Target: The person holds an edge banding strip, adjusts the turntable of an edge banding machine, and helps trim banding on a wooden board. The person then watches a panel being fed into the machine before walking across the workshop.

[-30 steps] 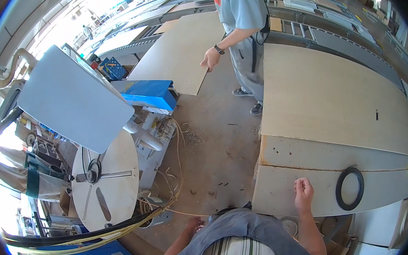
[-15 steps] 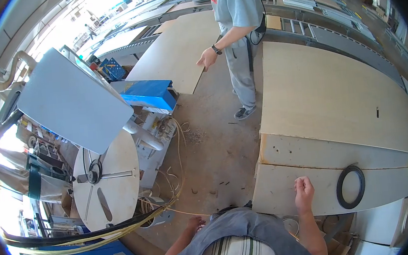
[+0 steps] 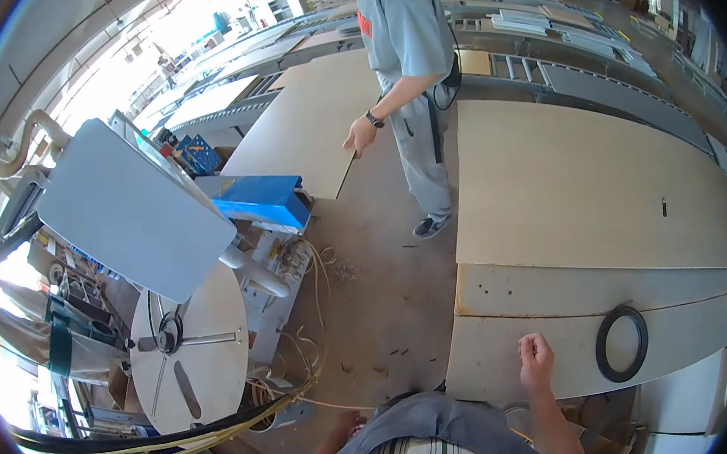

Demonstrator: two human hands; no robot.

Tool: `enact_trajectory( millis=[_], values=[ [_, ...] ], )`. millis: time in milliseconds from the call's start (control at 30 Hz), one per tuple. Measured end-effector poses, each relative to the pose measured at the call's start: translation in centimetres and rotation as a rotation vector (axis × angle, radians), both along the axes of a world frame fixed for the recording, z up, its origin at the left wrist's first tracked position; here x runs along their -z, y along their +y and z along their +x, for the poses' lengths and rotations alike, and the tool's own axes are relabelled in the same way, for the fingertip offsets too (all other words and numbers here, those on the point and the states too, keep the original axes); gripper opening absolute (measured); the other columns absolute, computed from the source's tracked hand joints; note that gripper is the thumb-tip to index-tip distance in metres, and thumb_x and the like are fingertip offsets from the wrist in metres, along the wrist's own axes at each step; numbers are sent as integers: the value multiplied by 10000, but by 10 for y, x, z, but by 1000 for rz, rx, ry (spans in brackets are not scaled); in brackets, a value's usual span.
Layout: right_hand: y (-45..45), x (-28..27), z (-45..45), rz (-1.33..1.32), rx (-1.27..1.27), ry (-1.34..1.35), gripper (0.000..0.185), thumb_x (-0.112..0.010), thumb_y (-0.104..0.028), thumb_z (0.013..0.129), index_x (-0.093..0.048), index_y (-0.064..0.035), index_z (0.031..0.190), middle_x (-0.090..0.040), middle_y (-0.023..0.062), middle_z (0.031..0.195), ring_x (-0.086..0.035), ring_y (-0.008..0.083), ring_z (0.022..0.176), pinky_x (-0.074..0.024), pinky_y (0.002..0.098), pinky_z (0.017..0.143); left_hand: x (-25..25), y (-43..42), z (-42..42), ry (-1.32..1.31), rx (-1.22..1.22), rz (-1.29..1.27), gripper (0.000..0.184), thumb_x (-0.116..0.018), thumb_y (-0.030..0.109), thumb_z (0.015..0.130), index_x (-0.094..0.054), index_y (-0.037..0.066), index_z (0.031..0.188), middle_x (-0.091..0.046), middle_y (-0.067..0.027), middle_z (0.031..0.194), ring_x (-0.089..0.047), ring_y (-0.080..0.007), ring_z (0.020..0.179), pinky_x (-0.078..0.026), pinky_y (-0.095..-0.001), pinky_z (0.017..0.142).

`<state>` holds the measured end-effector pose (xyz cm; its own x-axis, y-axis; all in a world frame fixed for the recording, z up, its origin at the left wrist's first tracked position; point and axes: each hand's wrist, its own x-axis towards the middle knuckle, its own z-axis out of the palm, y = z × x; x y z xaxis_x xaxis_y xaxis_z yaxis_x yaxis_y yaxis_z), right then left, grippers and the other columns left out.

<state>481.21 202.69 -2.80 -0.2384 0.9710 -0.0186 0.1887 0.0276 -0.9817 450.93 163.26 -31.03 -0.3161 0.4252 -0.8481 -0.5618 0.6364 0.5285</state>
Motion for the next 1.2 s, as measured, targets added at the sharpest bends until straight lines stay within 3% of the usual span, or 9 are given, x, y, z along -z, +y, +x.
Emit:
enact_trajectory(
  millis=[500,1200],
  values=[
    [-3,-5,1,62,-19,-56,142,-525,-135,919,-565,-45,817,-516,4,642,-414,104,560,-349,251,531,-35,23,-3,56,106,40,110,-456,105,898,-560,112,862,-684,-112,872,-630,-204,672,-423,-265,490],
    [-10,-9,-1,229,-93,-175,110,-520,-114,885,-554,-40,811,-524,37,664,-437,153,563,-367,290,538,-1,19,-9,128,58,4,83,-515,128,861,-584,87,842,-679,-102,837,-626,-200,664,-438,-285,516]
  ],
)
